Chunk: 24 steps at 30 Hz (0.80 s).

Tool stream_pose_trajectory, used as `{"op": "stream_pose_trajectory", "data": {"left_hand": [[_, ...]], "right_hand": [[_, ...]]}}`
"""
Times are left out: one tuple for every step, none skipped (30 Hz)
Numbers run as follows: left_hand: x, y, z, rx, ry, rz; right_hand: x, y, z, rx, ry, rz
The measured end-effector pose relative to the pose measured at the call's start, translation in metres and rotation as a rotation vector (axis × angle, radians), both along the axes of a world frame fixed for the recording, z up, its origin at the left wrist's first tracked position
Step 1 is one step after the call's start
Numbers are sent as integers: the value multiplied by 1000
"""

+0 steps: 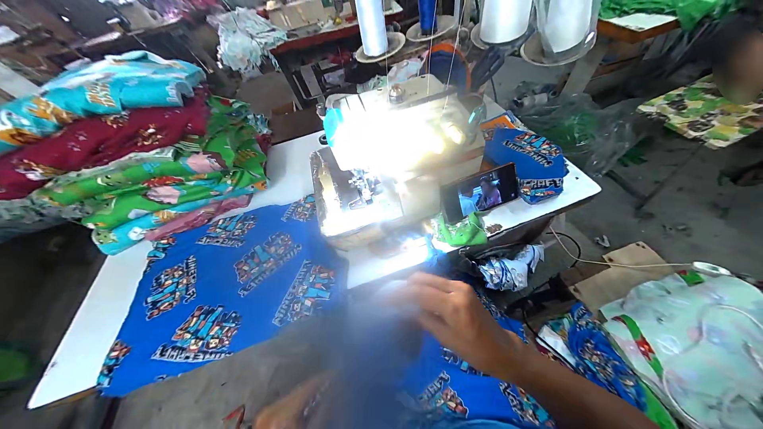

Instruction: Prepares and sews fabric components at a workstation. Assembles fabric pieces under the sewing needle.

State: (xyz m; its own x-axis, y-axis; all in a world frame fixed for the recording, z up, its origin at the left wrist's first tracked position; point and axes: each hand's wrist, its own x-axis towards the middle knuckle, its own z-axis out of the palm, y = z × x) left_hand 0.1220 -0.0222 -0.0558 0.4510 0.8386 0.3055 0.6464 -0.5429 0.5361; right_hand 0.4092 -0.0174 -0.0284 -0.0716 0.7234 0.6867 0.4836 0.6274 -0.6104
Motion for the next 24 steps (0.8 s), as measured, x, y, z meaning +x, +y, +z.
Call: {"op": "stream_pose_trajectory", "data": {"left_hand": [[-9, -2, -4, -25, 3, 45], [-18, -4, -6, -31, 13, 95], [-27, -4, -6, -27, 24, 134], [-36, -4, -5, -17, 29, 164], [-45, -3, -2, -8, 27, 188], [-52, -2, 2, 8, 12, 211], [-59, -1, 6, 25, -25, 228], [-64, 2, 11, 35, -86, 235], [-68, 5, 15, 39, -171, 222], [-71, 8, 19, 29, -262, 187], [-73, 13, 23, 6, -341, 141], [-75, 18, 27, -13, -394, 99], [-76, 23, 29, -17, -426, 73], [-77, 26, 32, -14, -425, 67], [-79, 28, 34, -2, -393, 85], [-81, 30, 36, 18, -331, 125], [-85, 31, 37, 45, -251, 163], [-87, 32, 38, 65, -169, 204], [-87, 31, 40, 76, -113, 241], [-87, 31, 41, 79, -100, 263], [-89, 31, 39, 75, -145, 262], [-90, 32, 37, 59, -224, 248], [-90, 32, 36, 25, -307, 226], [-88, 33, 37, -7, -380, 223]], "right_hand": [[5, 0, -1, -7, 16, -37], [10, 0, -2, -16, 39, -69], [14, 0, -3, -34, 63, -96], [18, 0, -3, -58, 88, -116], [22, 1, -4, -82, 108, -137], [24, 2, -6, -104, 126, -153], [26, 3, -8, -121, 144, -164], [27, 5, -11, -130, 159, -171], [27, 7, -14, -130, 167, -183], [27, 9, -16, -125, 164, -198], [27, 11, -17, -119, 161, -209], [27, 12, -19, -116, 159, -214], [26, 13, -19, -115, 163, -217], [26, 13, -20, -116, 175, -214], [26, 14, -21, -116, 206, -204], [27, 15, -21, -115, 254, -184], [28, 16, -20, -114, 316, -156], [29, 17, -19, -117, 388, -123], [29, 17, -17, -126, 451, -98], [30, 17, -15, -137, 500, -82], [31, 17, -13, -152, 531, -83], [33, 17, -13, -170, 548, -93], [34, 18, -14, -189, 557, -103], [35, 19, -15, -210, 561, -107]]}}
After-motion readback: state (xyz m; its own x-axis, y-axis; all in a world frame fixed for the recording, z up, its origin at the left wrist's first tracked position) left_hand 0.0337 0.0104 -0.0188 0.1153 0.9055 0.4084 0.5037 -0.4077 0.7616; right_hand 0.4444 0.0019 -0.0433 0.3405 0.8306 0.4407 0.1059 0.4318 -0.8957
